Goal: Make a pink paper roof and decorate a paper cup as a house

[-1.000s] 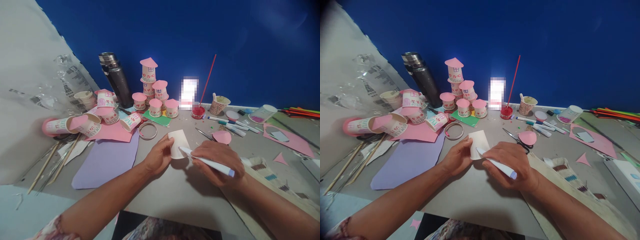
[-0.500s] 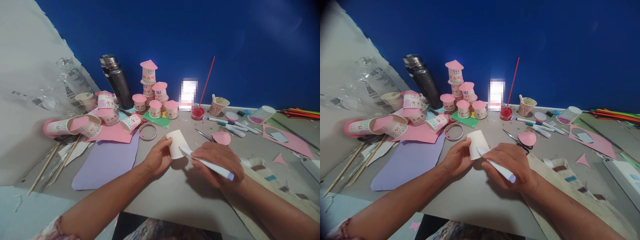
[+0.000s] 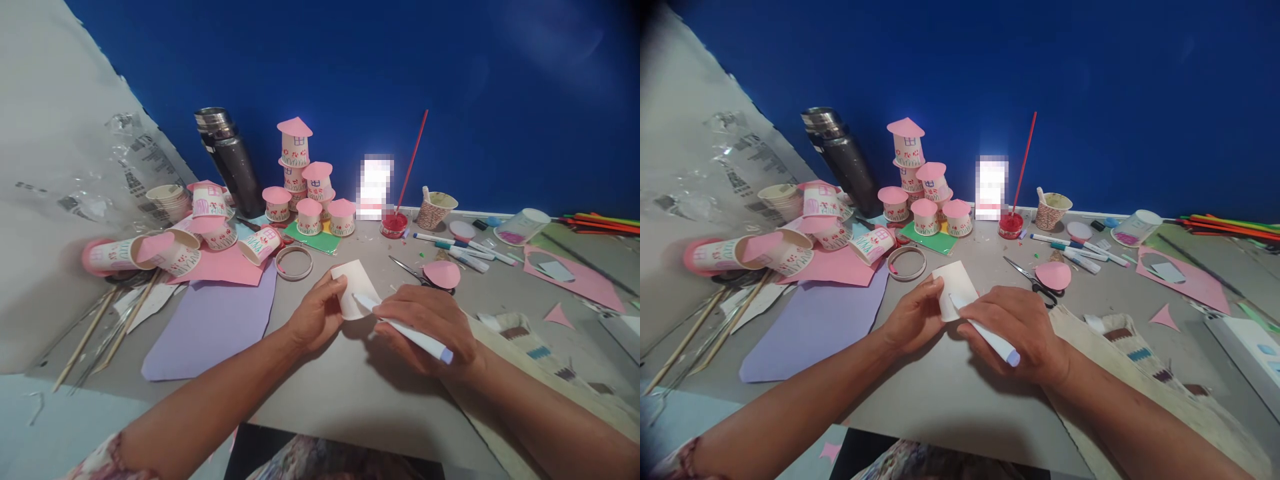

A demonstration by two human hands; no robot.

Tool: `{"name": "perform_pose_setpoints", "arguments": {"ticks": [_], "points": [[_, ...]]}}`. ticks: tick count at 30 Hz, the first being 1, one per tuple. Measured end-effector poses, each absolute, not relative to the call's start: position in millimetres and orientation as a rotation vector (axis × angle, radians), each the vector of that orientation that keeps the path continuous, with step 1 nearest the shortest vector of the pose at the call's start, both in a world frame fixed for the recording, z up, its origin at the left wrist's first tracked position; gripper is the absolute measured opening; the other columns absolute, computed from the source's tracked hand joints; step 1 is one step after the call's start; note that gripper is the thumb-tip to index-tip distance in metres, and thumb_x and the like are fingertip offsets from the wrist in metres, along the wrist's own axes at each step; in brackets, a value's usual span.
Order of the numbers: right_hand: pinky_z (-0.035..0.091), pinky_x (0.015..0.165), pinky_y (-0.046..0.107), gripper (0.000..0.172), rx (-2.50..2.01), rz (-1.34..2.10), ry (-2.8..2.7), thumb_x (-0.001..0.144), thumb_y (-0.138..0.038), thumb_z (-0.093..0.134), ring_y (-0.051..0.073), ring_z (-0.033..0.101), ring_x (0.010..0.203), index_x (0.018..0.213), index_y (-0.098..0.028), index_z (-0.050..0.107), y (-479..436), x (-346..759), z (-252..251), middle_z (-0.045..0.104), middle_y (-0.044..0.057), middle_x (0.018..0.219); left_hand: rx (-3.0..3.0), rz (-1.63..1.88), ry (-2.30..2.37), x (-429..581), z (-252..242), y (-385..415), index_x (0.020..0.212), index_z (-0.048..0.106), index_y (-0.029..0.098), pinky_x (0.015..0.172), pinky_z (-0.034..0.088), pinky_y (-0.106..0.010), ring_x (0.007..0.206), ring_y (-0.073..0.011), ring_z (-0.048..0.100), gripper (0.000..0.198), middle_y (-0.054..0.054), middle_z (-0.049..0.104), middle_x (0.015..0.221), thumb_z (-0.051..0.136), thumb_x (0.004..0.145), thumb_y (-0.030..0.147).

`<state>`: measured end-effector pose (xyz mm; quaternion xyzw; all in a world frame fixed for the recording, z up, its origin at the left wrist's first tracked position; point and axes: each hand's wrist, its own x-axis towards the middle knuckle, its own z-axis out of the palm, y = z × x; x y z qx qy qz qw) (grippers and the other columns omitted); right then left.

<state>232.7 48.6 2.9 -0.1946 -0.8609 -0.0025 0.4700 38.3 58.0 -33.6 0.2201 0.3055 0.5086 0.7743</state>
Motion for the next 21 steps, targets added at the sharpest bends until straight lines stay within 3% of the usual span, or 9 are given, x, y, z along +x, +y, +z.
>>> {"name": "perform_pose_setpoints", "arguments": {"ticks": [21], "points": [[0.050,0.057,0.032,0.012,-0.507,-0.065,-2.086,0.091,-0.012,0.070,0.018,0.066,0.061,0.102,-0.014,0.068,47.1,234.3,3.6,0.077,0.007,0.077,0.505,1.097,0.662,39.8,-28.8,55.3,0.107,0.068,0.018,0.089,0.057,-0.038,0.092,-0.0245,0.072,0.040,-0.007,0.076,0.100,0.086,0.074,0.033]]}}
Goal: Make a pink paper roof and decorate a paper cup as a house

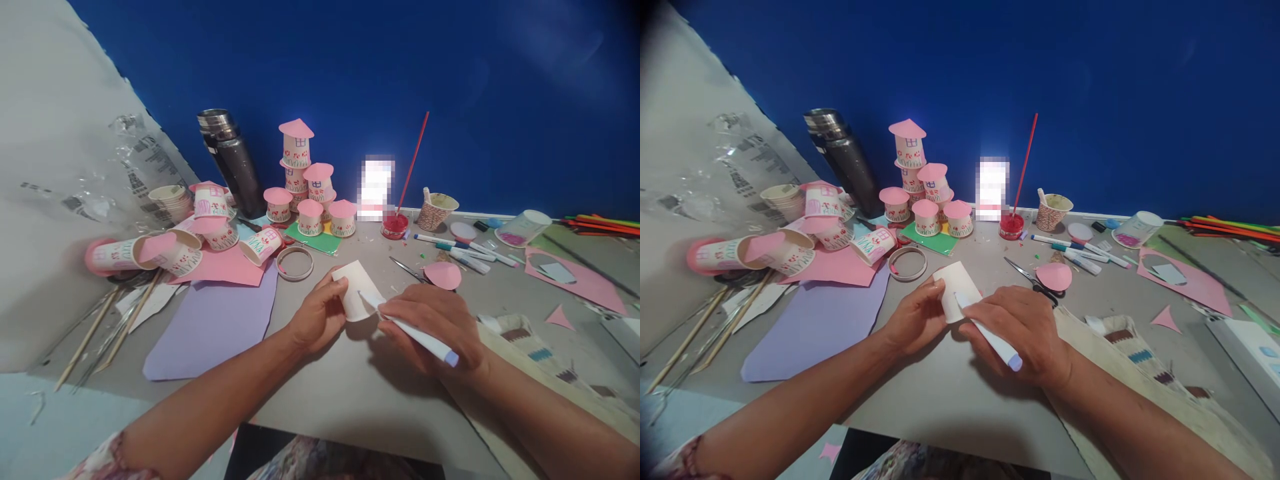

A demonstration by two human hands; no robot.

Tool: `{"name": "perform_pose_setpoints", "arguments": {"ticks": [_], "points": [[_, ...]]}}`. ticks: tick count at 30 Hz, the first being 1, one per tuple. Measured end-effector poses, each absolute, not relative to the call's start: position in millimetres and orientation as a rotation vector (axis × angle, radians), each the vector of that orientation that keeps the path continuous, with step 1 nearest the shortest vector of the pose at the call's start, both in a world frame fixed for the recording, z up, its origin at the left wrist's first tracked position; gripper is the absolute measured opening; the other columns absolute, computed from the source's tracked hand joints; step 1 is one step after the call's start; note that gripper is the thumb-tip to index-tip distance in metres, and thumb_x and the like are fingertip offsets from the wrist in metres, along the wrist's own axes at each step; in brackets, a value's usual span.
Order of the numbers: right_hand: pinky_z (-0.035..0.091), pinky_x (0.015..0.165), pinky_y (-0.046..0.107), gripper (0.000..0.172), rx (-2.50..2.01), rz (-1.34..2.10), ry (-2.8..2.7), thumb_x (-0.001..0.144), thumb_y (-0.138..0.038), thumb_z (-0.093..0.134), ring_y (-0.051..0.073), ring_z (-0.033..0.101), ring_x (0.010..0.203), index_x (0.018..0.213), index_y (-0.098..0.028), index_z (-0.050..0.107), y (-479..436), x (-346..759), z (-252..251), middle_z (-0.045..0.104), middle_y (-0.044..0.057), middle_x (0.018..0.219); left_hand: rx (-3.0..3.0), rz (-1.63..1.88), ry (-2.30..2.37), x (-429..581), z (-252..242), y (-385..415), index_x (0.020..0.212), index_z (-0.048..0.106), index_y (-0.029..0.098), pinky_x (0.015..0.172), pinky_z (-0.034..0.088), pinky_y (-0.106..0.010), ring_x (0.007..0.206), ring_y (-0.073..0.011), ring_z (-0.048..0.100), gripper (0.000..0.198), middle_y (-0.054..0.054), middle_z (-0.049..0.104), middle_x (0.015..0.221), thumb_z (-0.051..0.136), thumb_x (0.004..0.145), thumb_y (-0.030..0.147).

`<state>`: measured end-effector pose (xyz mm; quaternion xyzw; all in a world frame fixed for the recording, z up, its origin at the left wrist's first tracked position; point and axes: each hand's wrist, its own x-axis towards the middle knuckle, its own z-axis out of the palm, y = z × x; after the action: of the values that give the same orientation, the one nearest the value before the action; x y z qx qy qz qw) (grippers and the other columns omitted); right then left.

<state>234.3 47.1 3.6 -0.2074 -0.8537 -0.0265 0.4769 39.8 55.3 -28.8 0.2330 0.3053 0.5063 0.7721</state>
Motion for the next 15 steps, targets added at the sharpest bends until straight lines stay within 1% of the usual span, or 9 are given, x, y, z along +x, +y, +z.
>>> {"name": "perform_pose_setpoints", "arguments": {"ticks": [2,5,9,15], "points": [[0.049,0.057,0.032,0.013,-0.527,-0.075,-2.049,0.090,-0.012,0.072,0.018,0.066,0.059,0.102,-0.015,0.068,46.8,234.7,5.4,0.077,0.006,0.076,0.491,1.100,0.669,39.5,-28.5,55.7,0.107,0.068,0.018,0.091,0.057,-0.039,0.094,-0.0250,0.072,0.038,-0.007,0.075,0.100,0.085,0.075,0.032],[0.049,0.056,0.031,0.010,-0.541,-0.078,-2.039,0.092,-0.013,0.069,0.017,0.065,0.056,0.100,-0.018,0.068,45.4,234.3,8.7,0.076,0.004,0.073,0.473,1.102,0.679,39.1,-28.4,55.9,0.105,0.069,0.018,0.091,0.057,-0.039,0.093,-0.0252,0.072,0.034,-0.007,0.075,0.099,0.083,0.077,0.030],[0.049,0.055,0.031,0.006,-0.544,-0.101,-2.080,0.094,-0.015,0.067,0.017,0.067,0.057,0.099,-0.018,0.068,43.1,232.8,10.5,0.077,0.004,0.072,0.468,1.091,0.688,39.1,-27.4,54.8,0.105,0.069,0.019,0.092,0.058,-0.042,0.096,-0.0281,0.073,0.034,-0.007,0.075,0.097,0.083,0.077,0.030],[0.049,0.054,0.031,0.006,-0.540,-0.105,-2.074,0.093,-0.015,0.068,0.017,0.066,0.057,0.098,-0.019,0.068,44.3,233.1,9.5,0.077,0.003,0.072,0.494,1.101,0.687,39.9,-26.5,53.7,0.104,0.069,0.019,0.090,0.058,-0.040,0.098,-0.0275,0.073,0.033,-0.007,0.074,0.099,0.084,0.076,0.029]]}}
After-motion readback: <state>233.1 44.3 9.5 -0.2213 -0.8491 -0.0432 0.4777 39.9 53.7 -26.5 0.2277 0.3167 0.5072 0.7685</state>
